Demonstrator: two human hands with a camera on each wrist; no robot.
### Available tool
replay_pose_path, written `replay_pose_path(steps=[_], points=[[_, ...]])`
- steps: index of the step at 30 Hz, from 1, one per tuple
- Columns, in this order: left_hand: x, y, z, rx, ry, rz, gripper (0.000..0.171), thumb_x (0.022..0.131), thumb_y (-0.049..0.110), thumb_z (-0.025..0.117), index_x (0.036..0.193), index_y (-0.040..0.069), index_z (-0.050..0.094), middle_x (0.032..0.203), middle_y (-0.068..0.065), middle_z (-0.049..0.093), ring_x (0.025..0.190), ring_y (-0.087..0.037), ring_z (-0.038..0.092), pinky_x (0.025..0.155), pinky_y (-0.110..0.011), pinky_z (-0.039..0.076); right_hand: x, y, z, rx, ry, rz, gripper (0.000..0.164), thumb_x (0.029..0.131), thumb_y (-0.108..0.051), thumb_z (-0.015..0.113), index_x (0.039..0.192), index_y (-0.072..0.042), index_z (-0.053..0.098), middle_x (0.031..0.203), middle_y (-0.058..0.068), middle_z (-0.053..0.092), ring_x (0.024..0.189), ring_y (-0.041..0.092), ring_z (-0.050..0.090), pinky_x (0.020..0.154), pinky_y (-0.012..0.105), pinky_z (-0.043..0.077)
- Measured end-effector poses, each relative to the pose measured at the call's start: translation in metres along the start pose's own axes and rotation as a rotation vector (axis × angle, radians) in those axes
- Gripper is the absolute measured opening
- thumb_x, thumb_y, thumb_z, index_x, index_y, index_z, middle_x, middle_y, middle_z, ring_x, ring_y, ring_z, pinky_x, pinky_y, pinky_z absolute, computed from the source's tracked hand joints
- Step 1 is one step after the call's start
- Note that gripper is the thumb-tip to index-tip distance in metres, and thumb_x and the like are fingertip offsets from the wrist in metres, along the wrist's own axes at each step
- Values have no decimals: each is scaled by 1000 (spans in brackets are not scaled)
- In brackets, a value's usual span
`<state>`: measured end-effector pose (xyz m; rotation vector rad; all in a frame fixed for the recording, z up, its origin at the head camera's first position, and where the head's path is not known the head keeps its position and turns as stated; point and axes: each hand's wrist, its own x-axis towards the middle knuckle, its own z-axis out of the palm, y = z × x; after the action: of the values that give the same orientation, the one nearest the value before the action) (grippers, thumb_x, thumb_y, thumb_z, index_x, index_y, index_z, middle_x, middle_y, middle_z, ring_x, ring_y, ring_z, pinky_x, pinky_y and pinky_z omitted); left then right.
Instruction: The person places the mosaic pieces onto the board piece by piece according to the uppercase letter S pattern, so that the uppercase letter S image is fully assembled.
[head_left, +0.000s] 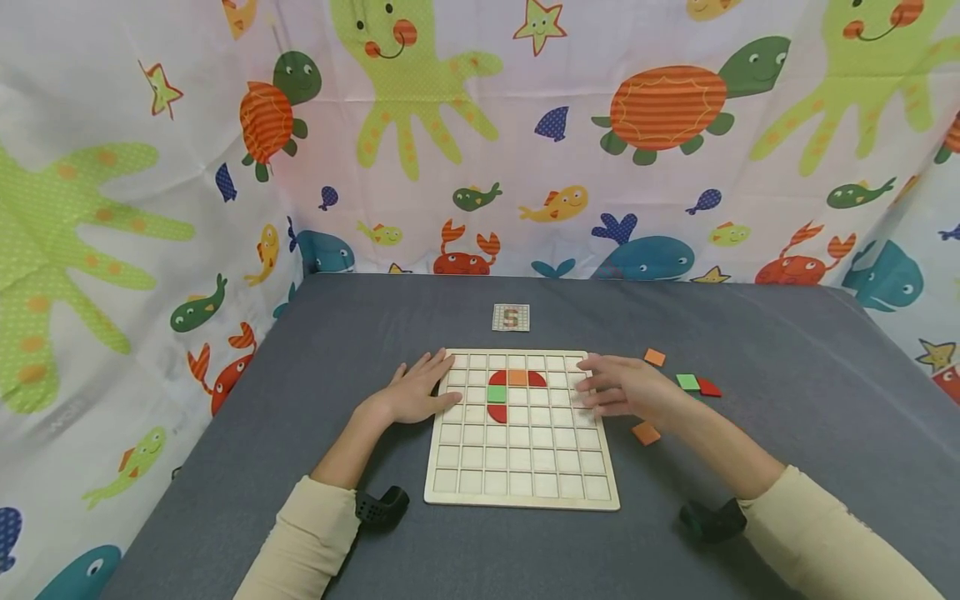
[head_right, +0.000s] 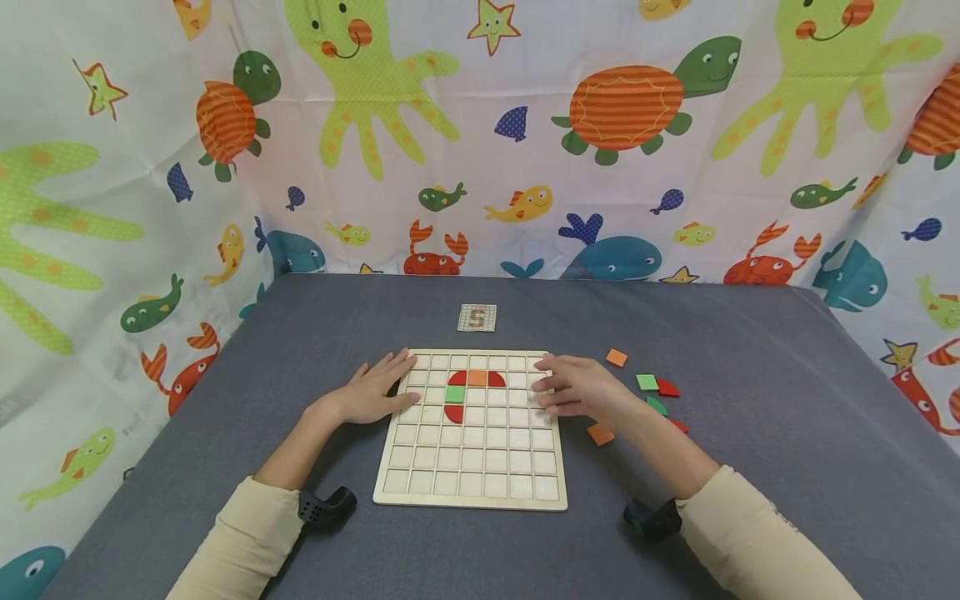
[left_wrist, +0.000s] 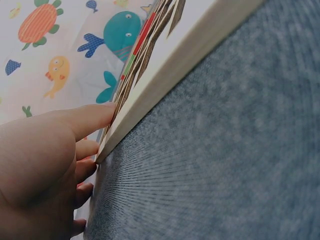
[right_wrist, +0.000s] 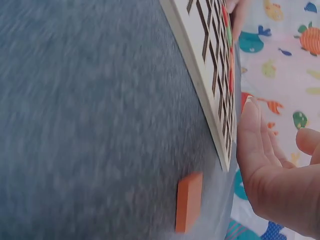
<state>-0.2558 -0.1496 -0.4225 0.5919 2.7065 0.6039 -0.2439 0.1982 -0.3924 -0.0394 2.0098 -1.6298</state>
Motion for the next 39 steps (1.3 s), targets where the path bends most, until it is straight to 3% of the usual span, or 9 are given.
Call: replay_pose_path(steps=[13, 25, 39], points=[[1, 0, 1, 0, 9, -4, 73, 97, 42, 50, 153, 6, 18, 158, -13, 11, 143, -33, 5, 109, -59, 1, -11, 14, -31, 37, 22, -38, 64, 103, -40, 41, 144, 8, 30, 117, 18, 61, 97, 23, 64, 85, 32, 51], [-1, 2, -1, -3, -8, -2, 73, 98, 42, 49, 153, 7, 17, 158, -13, 8, 143, -33, 4, 109, -58, 0, -20, 30, -46, -82, -39, -52, 66, 102, -43, 40, 143, 7, 32, 121, 17, 58, 103, 23, 60, 88, 34, 49], [-2, 1, 0, -1, -8, 4, 72, 98, 42, 49, 153, 6, 17, 158, -14, 8, 143, -34, 4, 109, -59, 0, -35, 41, -57, -204, -15, -134, 57, 103, -34, 44, 141, 8, 37, 119, 20, 59, 105, 25, 61, 87, 30, 50]])
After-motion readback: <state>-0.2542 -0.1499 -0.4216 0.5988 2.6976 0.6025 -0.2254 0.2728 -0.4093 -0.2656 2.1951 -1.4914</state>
